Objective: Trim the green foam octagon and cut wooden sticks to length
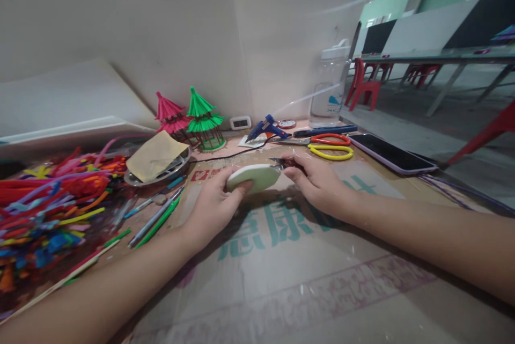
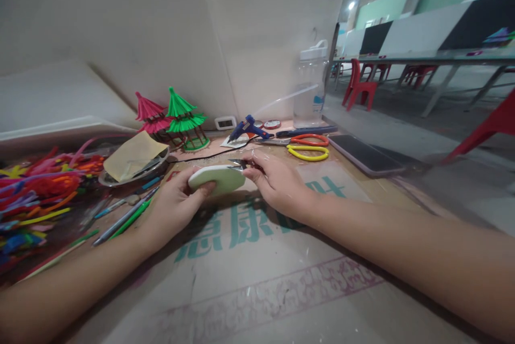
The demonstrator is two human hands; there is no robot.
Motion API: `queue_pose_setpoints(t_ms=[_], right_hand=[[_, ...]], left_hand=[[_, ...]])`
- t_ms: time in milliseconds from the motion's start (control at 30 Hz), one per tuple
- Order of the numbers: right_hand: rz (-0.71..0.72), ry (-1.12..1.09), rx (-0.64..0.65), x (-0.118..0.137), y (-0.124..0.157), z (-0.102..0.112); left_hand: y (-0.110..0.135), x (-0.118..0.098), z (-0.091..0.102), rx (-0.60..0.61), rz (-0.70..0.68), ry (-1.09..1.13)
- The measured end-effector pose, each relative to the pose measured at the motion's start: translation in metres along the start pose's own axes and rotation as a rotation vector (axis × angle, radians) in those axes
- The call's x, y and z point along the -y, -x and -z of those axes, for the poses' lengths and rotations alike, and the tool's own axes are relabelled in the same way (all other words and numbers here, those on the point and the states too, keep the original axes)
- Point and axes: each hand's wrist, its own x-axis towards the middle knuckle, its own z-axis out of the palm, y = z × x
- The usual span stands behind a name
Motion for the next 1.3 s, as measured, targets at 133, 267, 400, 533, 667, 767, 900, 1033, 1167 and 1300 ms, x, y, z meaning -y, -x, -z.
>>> queue_pose_setpoints(t_ms=[133,267,400,533,667,767,900,1033,1167,1300], right_hand=[[0.009,-0.020,0.026,-0.001,0.000,0.000],[0.027,-0.016,0.024,-0.001,-0.001,0.000],[0.133,0.086,-0.005,0.002,-0.002,0.002],[0.228,0.193,0.060,0.006,-0.001,0.005],[0.242,0.205,0.098,0.008,0.001,0.006],[0.259,0.202,0.102,0.008,0.001,0.006],[0.295,0.200,0.107,0.008,0.001,0.007],[0.308,0.180,0.105,0.007,0.000,0.007],[0.321,0.157,0.090,0.007,0.000,0.007],[0.307,0.159,0.087,0.006,0.000,0.006]], left_hand=[[0.000,-0.001,0.000,-0.037,-0.032,-0.050],[0.001,0.001,0.000,-0.056,-0.039,-0.064],[0.002,0.009,0.000,-0.046,-0.147,-0.061],[0.001,0.015,0.000,-0.025,-0.269,-0.038],[0.001,0.014,0.001,0.023,-0.296,-0.035],[0.001,0.012,0.002,0.039,-0.297,-0.038],[0.001,0.012,0.002,0.042,-0.303,-0.022],[0.000,0.013,0.001,0.059,-0.304,0.004],[0.001,0.013,0.002,0.057,-0.307,0.000],[0.000,0.011,0.003,0.079,-0.277,-0.007]])
